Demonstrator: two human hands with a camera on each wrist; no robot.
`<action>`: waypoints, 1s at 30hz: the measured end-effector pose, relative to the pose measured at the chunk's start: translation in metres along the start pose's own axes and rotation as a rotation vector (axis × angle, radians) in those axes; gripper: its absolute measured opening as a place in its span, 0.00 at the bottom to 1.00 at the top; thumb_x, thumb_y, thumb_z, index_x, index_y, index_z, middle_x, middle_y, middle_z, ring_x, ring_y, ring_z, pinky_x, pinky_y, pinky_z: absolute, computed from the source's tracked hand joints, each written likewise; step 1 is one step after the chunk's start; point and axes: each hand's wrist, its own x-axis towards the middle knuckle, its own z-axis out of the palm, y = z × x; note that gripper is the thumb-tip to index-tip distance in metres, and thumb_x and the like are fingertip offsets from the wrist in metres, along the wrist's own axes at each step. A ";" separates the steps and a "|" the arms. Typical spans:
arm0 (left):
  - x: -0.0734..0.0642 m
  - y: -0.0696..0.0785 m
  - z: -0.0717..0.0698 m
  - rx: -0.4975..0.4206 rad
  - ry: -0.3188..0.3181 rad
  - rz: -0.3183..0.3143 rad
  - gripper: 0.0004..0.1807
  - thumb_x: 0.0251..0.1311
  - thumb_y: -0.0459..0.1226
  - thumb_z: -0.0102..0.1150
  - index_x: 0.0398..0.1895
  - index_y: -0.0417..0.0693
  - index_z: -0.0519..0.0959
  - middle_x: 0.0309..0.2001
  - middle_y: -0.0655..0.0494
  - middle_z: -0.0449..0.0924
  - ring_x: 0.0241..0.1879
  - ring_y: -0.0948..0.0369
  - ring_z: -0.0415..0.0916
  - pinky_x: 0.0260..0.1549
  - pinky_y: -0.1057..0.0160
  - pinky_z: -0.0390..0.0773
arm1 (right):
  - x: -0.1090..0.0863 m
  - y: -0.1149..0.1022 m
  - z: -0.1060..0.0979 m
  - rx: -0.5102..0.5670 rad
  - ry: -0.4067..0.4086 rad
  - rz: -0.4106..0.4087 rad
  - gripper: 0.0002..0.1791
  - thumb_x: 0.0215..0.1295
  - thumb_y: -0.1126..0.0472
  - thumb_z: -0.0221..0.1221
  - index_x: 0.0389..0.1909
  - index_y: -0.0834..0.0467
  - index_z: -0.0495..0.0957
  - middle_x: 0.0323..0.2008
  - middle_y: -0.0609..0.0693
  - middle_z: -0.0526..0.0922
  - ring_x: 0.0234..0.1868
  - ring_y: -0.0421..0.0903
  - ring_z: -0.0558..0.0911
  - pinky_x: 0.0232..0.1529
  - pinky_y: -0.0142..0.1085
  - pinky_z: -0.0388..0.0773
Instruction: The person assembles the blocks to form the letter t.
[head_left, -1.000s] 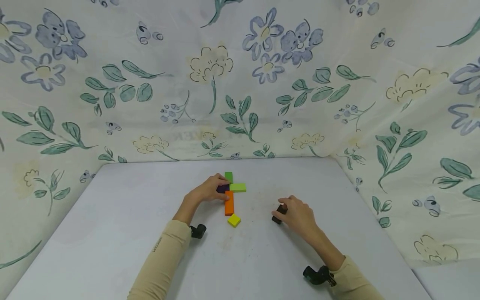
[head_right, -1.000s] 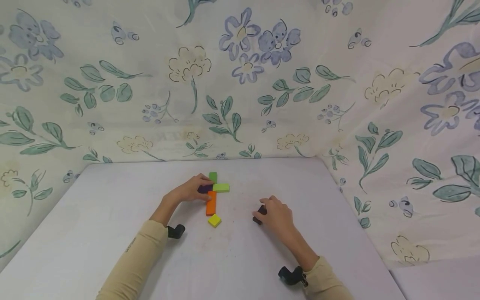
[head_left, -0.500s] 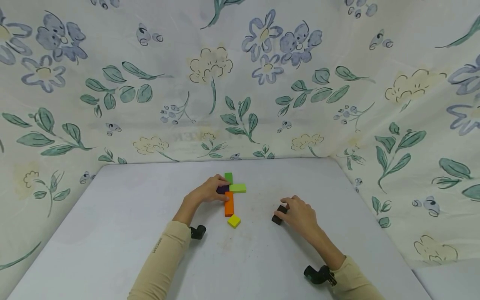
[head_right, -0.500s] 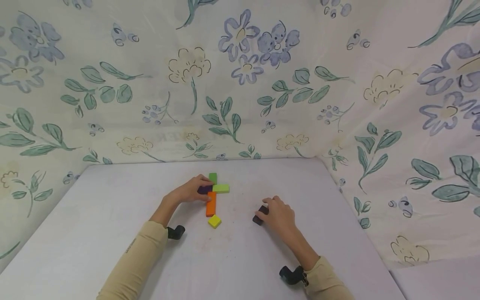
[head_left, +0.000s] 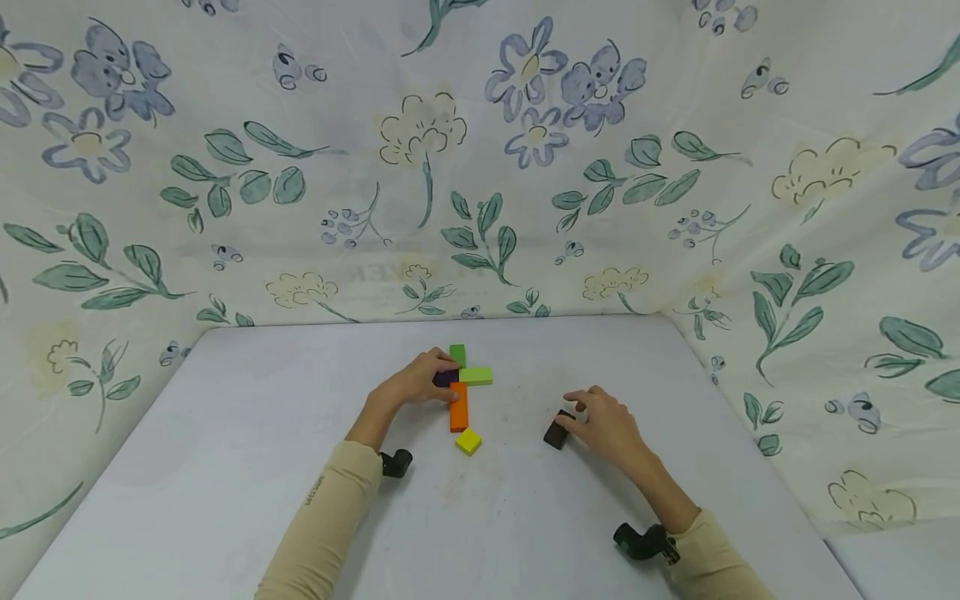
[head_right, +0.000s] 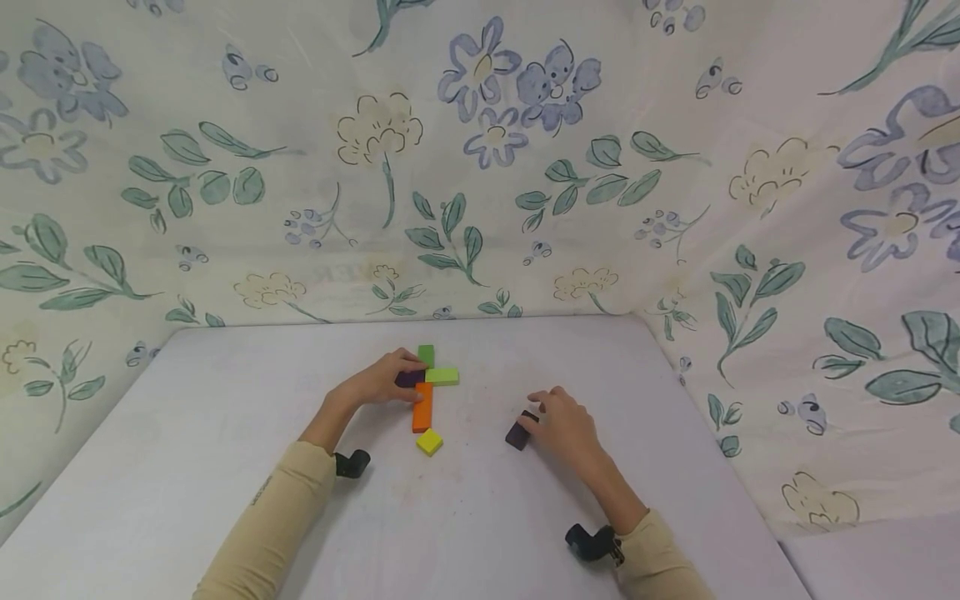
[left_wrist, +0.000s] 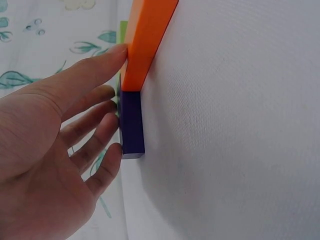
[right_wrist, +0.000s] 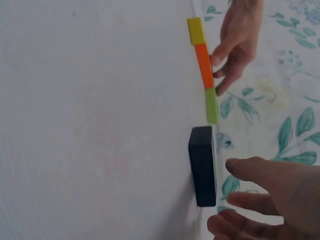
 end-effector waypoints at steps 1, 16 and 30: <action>0.000 0.000 0.000 0.001 0.001 0.000 0.32 0.57 0.42 0.69 0.66 0.44 0.73 0.65 0.43 0.67 0.65 0.47 0.64 0.68 0.46 0.66 | 0.001 0.002 -0.001 0.020 -0.008 -0.010 0.23 0.59 0.51 0.68 0.53 0.59 0.82 0.38 0.55 0.82 0.27 0.42 0.78 0.21 0.32 0.71; -0.002 0.002 -0.002 0.002 -0.003 -0.011 0.32 0.58 0.42 0.69 0.66 0.45 0.73 0.66 0.43 0.66 0.65 0.46 0.63 0.68 0.45 0.66 | 0.008 0.020 -0.002 0.091 -0.167 -0.267 0.27 0.51 0.75 0.63 0.56 0.59 0.80 0.54 0.59 0.79 0.51 0.55 0.79 0.48 0.47 0.79; -0.002 0.003 -0.002 0.011 -0.007 -0.010 0.32 0.58 0.41 0.69 0.66 0.44 0.73 0.66 0.42 0.66 0.65 0.46 0.63 0.68 0.45 0.66 | 0.024 0.035 0.000 0.320 -0.374 -0.309 0.31 0.51 0.80 0.60 0.58 0.58 0.78 0.57 0.55 0.79 0.57 0.53 0.76 0.49 0.41 0.73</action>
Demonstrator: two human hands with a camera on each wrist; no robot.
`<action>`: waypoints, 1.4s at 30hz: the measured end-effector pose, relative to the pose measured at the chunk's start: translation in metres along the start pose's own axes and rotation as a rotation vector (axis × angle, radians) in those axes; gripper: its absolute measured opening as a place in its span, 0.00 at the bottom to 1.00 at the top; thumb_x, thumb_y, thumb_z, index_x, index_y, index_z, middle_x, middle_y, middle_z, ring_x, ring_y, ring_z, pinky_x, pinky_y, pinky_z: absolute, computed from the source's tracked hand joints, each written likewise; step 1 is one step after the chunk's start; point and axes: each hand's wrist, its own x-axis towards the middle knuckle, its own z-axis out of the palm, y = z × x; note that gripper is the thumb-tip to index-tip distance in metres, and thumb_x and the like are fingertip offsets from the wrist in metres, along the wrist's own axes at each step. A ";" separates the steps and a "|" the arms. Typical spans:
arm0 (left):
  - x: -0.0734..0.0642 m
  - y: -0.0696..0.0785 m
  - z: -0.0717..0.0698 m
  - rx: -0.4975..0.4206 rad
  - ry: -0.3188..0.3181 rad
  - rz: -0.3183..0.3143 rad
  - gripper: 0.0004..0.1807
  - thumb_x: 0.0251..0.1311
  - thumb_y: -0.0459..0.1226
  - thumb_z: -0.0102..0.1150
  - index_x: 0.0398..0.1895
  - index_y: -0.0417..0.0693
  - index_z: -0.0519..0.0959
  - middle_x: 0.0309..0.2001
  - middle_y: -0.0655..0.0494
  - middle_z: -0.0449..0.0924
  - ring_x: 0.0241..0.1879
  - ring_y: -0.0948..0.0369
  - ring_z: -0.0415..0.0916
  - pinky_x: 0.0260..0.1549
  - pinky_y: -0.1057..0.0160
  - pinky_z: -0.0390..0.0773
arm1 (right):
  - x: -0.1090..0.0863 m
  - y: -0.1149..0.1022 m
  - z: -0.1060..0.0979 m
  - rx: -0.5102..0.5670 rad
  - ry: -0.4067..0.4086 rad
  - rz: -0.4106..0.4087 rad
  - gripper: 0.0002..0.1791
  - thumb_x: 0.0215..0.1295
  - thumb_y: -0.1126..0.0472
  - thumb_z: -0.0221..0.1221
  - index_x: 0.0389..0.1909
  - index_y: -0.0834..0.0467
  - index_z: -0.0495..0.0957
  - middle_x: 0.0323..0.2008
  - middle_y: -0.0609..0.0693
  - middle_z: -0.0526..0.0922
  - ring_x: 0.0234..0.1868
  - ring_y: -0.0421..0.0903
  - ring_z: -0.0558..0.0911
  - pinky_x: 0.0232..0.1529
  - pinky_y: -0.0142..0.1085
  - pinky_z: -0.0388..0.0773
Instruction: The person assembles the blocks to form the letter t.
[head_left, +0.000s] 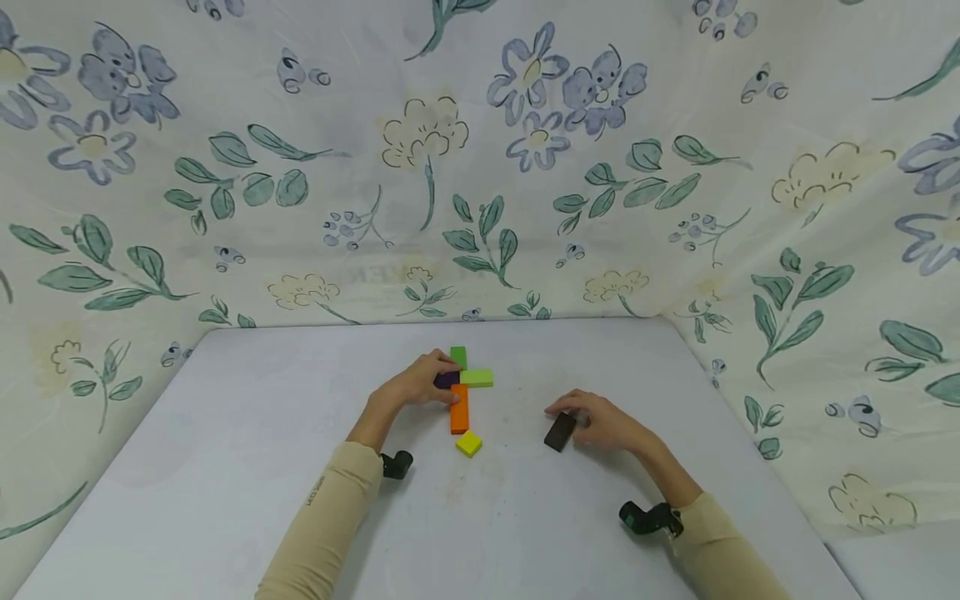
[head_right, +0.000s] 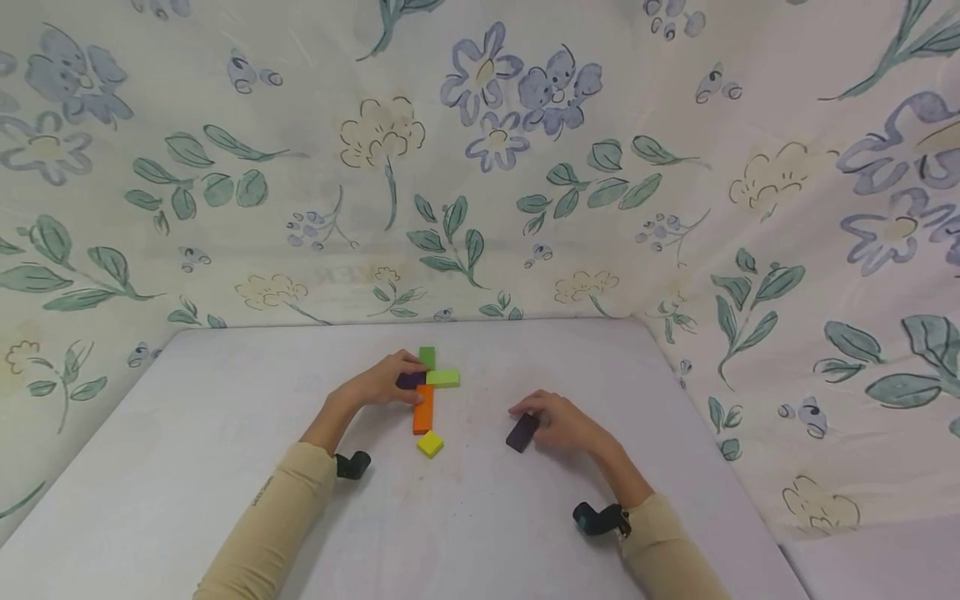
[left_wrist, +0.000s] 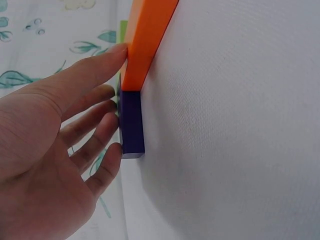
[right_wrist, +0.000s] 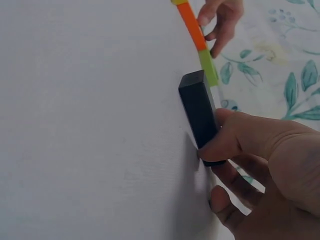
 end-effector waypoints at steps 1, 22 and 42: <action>0.000 0.000 0.000 0.001 -0.002 0.000 0.32 0.57 0.41 0.69 0.66 0.44 0.73 0.66 0.43 0.66 0.65 0.46 0.63 0.68 0.45 0.66 | 0.001 0.001 -0.001 0.015 -0.010 0.006 0.31 0.51 0.80 0.60 0.58 0.58 0.78 0.57 0.55 0.79 0.57 0.53 0.76 0.49 0.41 0.72; 0.001 -0.002 0.001 -0.005 0.000 -0.001 0.32 0.58 0.41 0.69 0.66 0.45 0.73 0.66 0.43 0.66 0.65 0.47 0.63 0.68 0.45 0.65 | 0.010 0.010 -0.002 0.093 -0.072 0.023 0.25 0.51 0.77 0.60 0.50 0.55 0.83 0.51 0.52 0.80 0.50 0.49 0.74 0.49 0.38 0.67; 0.002 -0.002 0.001 -0.014 -0.007 -0.002 0.32 0.58 0.41 0.69 0.66 0.45 0.73 0.66 0.43 0.66 0.65 0.47 0.63 0.68 0.45 0.65 | 0.007 0.009 0.001 0.092 -0.032 0.050 0.22 0.51 0.77 0.60 0.47 0.56 0.83 0.49 0.53 0.79 0.49 0.47 0.74 0.48 0.35 0.68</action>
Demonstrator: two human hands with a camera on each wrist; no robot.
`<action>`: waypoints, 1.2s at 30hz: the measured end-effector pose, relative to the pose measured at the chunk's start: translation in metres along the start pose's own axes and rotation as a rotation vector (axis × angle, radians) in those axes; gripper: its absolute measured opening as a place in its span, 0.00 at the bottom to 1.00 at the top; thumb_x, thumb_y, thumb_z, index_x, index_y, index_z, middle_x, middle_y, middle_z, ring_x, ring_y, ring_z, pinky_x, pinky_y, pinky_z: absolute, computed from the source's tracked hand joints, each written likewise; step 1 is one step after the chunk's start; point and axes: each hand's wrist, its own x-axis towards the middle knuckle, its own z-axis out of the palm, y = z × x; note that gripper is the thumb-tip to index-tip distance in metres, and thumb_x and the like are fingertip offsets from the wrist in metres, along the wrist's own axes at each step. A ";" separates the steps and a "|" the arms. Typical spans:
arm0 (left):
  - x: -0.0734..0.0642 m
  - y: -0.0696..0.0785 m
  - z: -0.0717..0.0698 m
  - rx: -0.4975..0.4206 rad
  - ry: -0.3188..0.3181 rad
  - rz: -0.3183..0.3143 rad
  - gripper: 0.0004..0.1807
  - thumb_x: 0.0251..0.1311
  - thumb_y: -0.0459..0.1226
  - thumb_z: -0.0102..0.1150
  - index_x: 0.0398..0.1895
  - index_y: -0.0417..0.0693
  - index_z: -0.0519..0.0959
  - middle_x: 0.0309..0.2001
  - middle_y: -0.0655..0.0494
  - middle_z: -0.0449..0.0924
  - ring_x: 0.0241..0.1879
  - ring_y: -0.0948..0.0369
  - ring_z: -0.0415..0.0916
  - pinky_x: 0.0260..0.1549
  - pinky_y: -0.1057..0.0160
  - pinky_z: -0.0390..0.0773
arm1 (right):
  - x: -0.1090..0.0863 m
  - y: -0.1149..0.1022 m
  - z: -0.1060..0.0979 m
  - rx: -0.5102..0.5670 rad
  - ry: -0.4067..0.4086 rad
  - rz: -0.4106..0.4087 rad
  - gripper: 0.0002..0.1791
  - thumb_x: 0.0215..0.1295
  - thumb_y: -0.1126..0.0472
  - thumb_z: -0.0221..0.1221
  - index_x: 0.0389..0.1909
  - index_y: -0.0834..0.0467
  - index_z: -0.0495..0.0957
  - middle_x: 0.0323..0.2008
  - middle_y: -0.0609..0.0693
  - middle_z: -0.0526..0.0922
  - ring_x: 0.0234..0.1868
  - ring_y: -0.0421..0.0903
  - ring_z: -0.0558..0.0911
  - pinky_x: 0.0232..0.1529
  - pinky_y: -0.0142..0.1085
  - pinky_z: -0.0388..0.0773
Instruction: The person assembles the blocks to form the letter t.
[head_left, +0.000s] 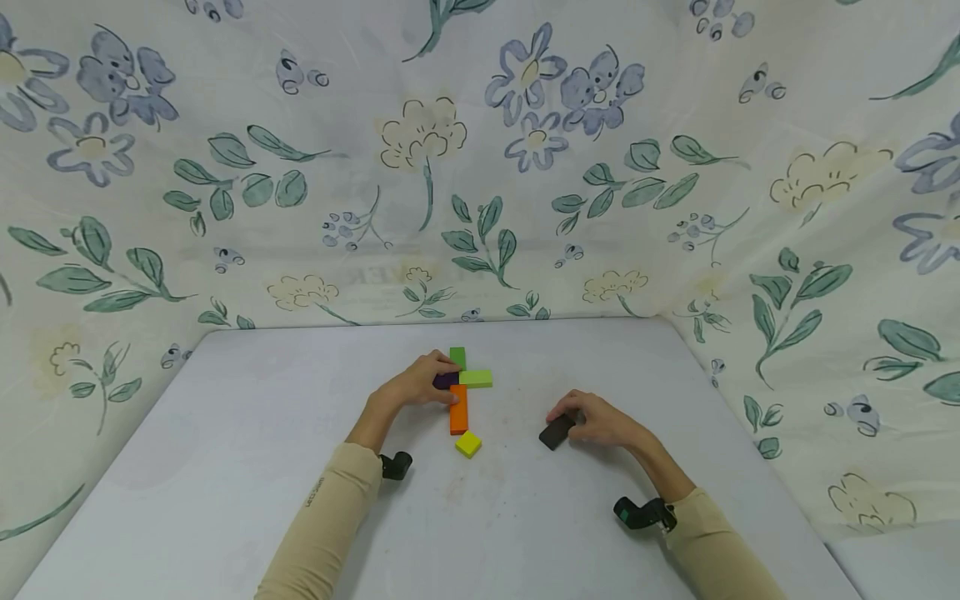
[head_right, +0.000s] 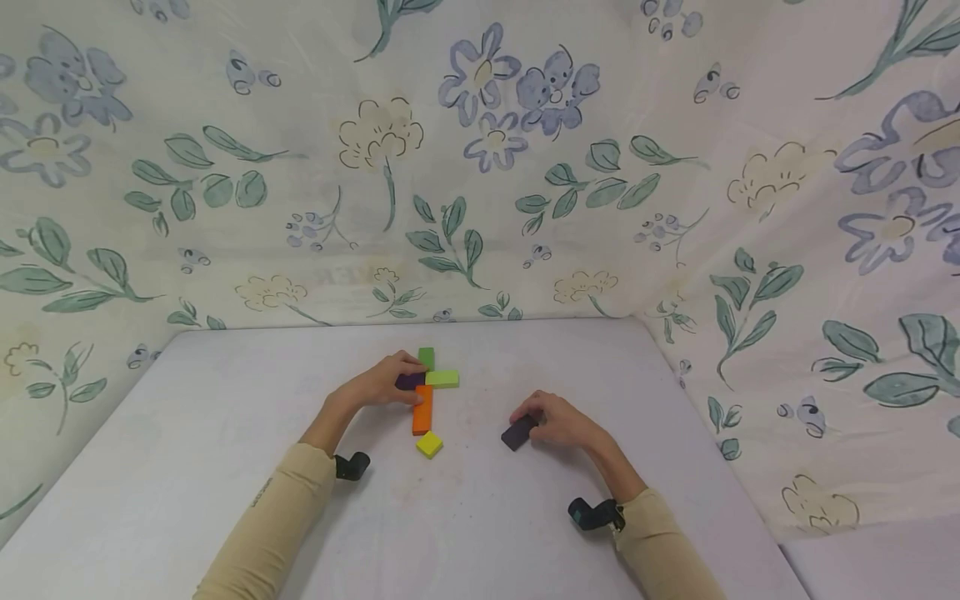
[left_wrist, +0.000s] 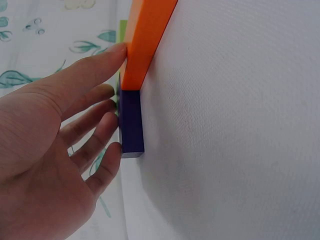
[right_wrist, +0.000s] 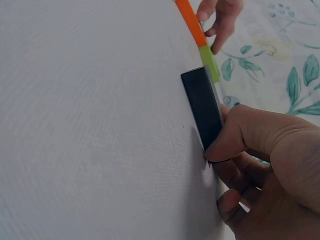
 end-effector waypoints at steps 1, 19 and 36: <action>0.000 0.000 0.000 -0.003 0.000 -0.004 0.32 0.58 0.41 0.69 0.66 0.45 0.73 0.66 0.43 0.66 0.65 0.47 0.62 0.68 0.45 0.65 | 0.000 0.001 0.000 -0.002 0.002 0.000 0.22 0.51 0.77 0.60 0.47 0.57 0.83 0.49 0.53 0.79 0.49 0.48 0.74 0.48 0.35 0.68; -0.001 0.000 0.001 -0.016 -0.001 -0.020 0.32 0.58 0.42 0.69 0.66 0.47 0.73 0.66 0.44 0.65 0.66 0.47 0.62 0.68 0.45 0.65 | -0.001 0.000 0.003 -0.019 0.030 0.004 0.21 0.52 0.75 0.62 0.48 0.58 0.82 0.49 0.54 0.79 0.48 0.47 0.74 0.46 0.32 0.70; -0.001 0.001 -0.001 -0.014 -0.002 -0.009 0.32 0.58 0.41 0.69 0.66 0.46 0.73 0.66 0.43 0.65 0.65 0.47 0.62 0.68 0.45 0.66 | -0.004 -0.002 0.000 -0.037 0.050 0.005 0.22 0.53 0.75 0.61 0.50 0.59 0.81 0.51 0.55 0.79 0.49 0.48 0.73 0.46 0.33 0.72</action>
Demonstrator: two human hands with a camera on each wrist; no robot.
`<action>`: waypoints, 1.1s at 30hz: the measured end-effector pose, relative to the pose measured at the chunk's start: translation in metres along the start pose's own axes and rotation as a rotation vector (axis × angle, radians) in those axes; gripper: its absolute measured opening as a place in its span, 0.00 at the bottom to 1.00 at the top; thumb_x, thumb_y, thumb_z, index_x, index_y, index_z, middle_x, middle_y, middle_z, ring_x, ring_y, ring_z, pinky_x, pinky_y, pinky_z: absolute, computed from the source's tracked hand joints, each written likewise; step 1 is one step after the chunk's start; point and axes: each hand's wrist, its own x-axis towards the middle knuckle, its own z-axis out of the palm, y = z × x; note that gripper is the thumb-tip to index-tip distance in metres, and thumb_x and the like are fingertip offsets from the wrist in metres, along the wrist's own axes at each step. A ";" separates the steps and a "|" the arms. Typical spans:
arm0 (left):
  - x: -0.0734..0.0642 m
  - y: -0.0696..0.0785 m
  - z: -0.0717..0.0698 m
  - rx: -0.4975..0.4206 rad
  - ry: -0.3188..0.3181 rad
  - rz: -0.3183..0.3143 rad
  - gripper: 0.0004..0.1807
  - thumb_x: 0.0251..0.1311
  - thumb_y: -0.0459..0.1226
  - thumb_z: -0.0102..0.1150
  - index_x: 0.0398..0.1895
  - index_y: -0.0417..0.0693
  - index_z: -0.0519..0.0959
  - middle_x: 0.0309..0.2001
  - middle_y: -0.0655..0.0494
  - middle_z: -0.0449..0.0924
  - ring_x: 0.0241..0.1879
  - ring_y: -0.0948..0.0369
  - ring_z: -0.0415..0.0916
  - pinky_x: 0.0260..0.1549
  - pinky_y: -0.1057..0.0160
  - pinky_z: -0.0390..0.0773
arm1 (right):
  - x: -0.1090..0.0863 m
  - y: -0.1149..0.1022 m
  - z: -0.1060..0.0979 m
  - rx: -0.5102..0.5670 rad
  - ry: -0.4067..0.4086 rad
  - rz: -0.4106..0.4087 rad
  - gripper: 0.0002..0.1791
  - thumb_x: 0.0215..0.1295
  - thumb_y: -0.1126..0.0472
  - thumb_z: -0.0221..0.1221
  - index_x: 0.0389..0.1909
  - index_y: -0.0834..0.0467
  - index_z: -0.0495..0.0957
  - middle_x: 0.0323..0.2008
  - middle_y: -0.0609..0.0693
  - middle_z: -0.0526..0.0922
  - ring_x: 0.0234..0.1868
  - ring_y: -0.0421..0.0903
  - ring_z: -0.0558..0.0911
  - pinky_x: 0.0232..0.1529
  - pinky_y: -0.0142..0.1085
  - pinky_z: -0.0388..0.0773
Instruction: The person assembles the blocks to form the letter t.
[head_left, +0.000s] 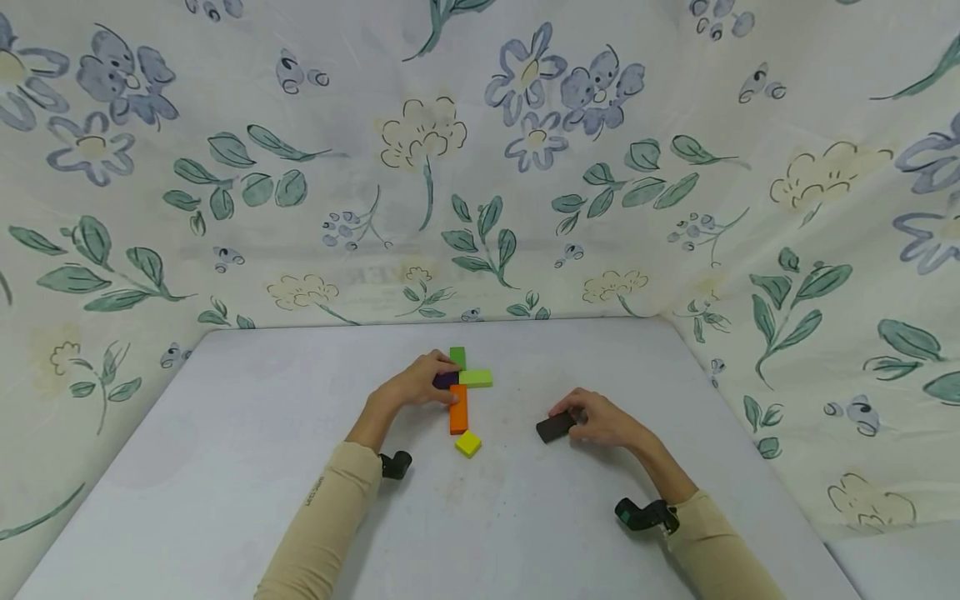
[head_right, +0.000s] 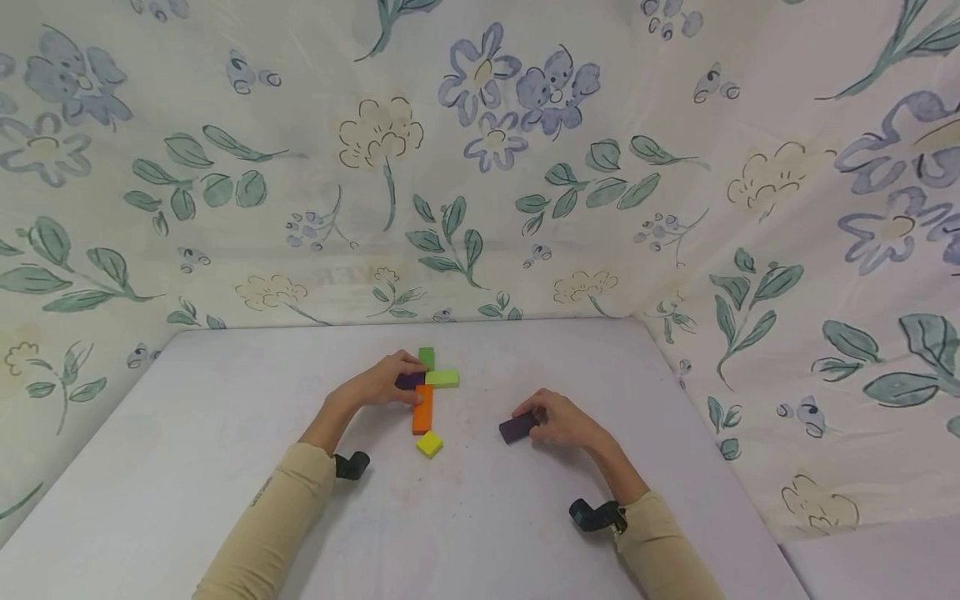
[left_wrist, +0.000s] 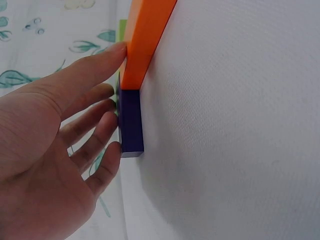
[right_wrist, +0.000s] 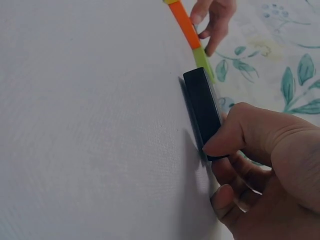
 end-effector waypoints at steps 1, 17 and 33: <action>0.000 0.000 0.000 -0.001 0.000 -0.001 0.32 0.58 0.41 0.69 0.66 0.46 0.73 0.66 0.43 0.65 0.65 0.47 0.62 0.68 0.45 0.66 | 0.000 0.000 0.000 -0.002 0.001 -0.002 0.22 0.53 0.75 0.61 0.50 0.59 0.81 0.51 0.55 0.79 0.49 0.48 0.73 0.46 0.33 0.72; 0.000 -0.001 0.001 -0.008 0.003 0.000 0.32 0.57 0.41 0.69 0.66 0.46 0.73 0.66 0.43 0.65 0.65 0.47 0.62 0.68 0.45 0.65 | 0.001 -0.007 0.004 -0.009 -0.009 -0.020 0.23 0.52 0.75 0.62 0.50 0.58 0.82 0.48 0.54 0.79 0.46 0.48 0.75 0.46 0.36 0.76; 0.000 0.000 0.002 -0.003 0.017 -0.004 0.32 0.57 0.41 0.69 0.66 0.47 0.73 0.66 0.44 0.65 0.66 0.47 0.62 0.68 0.45 0.64 | 0.005 -0.012 0.011 -0.002 -0.019 -0.043 0.23 0.53 0.75 0.61 0.52 0.59 0.81 0.47 0.55 0.78 0.45 0.47 0.76 0.45 0.34 0.78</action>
